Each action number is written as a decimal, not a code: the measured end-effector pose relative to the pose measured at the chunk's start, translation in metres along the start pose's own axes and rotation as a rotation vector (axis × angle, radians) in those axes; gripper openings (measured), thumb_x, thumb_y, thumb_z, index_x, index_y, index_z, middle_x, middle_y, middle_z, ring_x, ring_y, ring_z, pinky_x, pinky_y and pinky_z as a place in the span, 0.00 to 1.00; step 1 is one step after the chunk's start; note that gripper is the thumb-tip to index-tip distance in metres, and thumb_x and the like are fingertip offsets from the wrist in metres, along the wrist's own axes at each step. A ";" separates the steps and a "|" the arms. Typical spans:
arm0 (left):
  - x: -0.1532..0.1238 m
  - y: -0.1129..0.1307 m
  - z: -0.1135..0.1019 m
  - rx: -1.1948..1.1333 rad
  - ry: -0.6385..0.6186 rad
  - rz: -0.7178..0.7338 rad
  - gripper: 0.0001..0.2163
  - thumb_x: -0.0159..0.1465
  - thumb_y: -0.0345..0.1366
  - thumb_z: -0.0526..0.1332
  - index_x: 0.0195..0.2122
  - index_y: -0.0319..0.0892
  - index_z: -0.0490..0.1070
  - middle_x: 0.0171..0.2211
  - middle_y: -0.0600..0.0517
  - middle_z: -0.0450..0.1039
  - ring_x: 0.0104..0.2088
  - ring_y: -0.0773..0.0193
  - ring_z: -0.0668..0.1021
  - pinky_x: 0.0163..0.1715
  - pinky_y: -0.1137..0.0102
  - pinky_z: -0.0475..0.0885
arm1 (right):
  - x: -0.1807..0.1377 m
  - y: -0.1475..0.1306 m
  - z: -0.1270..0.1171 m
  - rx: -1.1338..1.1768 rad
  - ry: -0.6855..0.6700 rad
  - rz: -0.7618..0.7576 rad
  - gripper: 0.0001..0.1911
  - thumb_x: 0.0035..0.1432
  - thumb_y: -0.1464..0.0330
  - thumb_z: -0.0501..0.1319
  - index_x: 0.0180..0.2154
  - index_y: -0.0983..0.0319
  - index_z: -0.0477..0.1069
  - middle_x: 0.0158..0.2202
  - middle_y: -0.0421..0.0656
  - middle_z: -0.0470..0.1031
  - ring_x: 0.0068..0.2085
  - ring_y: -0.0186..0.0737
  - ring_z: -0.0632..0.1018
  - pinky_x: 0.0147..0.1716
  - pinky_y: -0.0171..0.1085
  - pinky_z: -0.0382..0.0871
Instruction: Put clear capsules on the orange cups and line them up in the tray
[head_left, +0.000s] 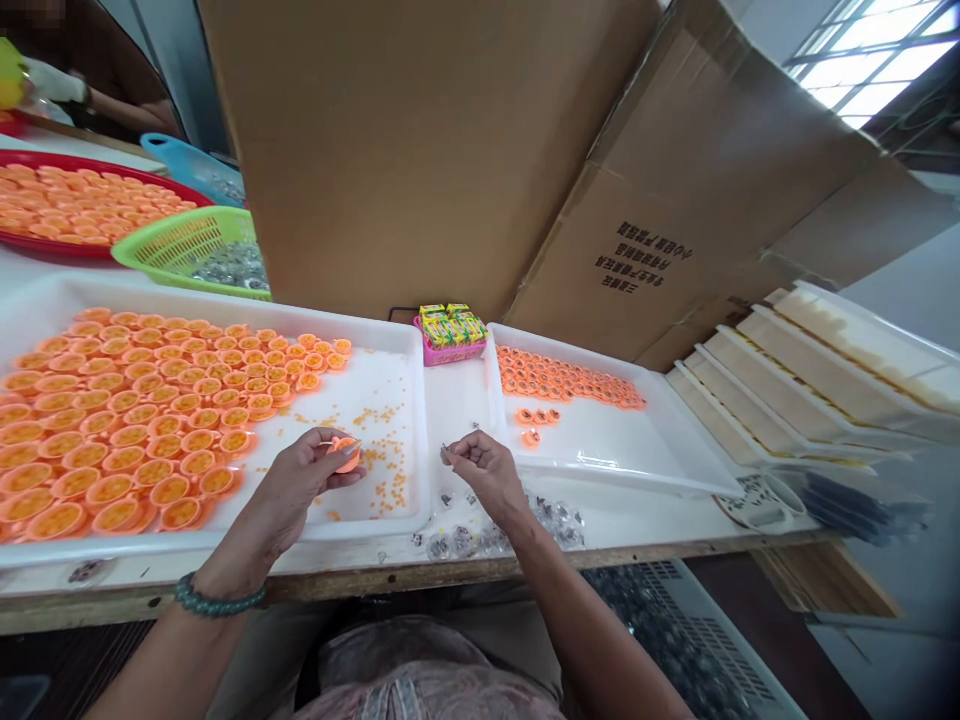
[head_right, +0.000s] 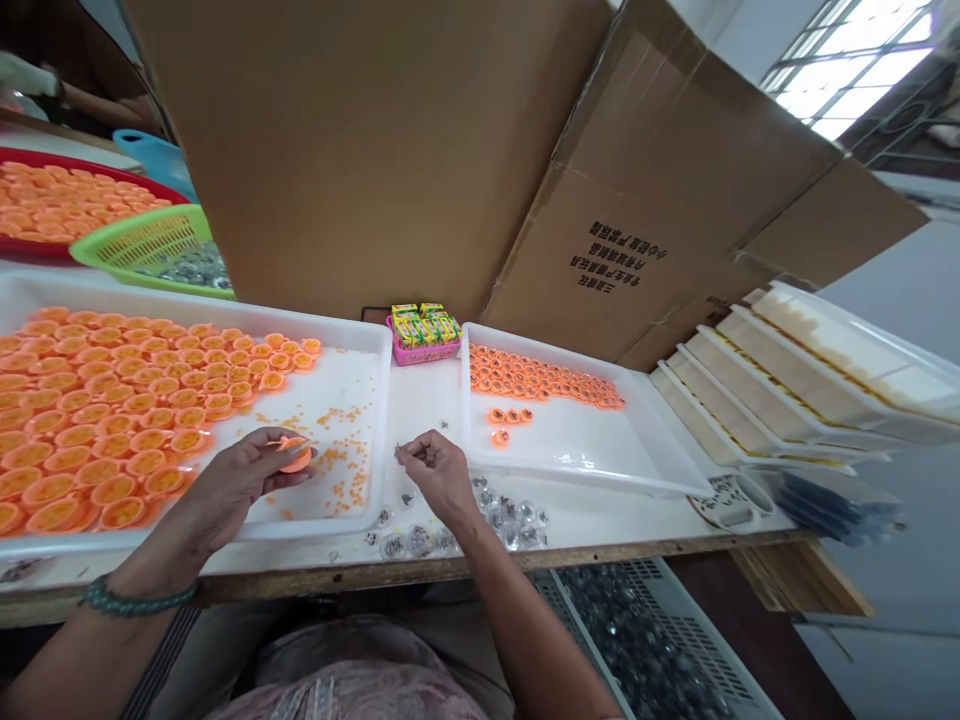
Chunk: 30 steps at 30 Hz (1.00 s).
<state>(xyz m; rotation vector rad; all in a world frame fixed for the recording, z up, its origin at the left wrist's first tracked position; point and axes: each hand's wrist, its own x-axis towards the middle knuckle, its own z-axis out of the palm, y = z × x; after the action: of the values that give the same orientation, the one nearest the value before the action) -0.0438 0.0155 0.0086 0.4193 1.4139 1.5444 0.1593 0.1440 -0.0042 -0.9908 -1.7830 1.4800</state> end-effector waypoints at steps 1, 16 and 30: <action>0.000 0.000 0.000 0.013 -0.011 0.004 0.16 0.47 0.42 0.70 0.32 0.40 0.68 0.29 0.53 0.71 0.30 0.62 0.77 0.38 0.65 0.74 | 0.000 -0.007 0.003 0.080 -0.006 0.016 0.10 0.48 0.64 0.65 0.28 0.62 0.67 0.26 0.39 0.73 0.28 0.34 0.73 0.30 0.33 0.65; -0.007 -0.003 -0.002 0.086 -0.289 0.144 0.22 0.51 0.32 0.66 0.49 0.41 0.69 0.42 0.47 0.74 0.45 0.56 0.73 0.48 0.63 0.66 | 0.038 -0.049 0.058 0.005 -0.457 0.056 0.10 0.45 0.65 0.66 0.32 0.63 0.77 0.29 0.40 0.75 0.30 0.32 0.72 0.33 0.35 0.67; -0.004 -0.004 -0.002 0.103 -0.381 0.108 0.20 0.52 0.28 0.61 0.48 0.43 0.71 0.40 0.52 0.74 0.42 0.62 0.71 0.41 0.70 0.66 | 0.035 -0.049 0.070 0.015 -0.410 0.143 0.10 0.42 0.65 0.67 0.30 0.63 0.79 0.26 0.40 0.77 0.27 0.32 0.73 0.31 0.35 0.68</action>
<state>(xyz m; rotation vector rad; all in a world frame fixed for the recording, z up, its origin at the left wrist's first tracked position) -0.0417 0.0104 0.0056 0.8189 1.1888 1.3888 0.0745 0.1326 0.0302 -0.8669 -2.0089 1.8909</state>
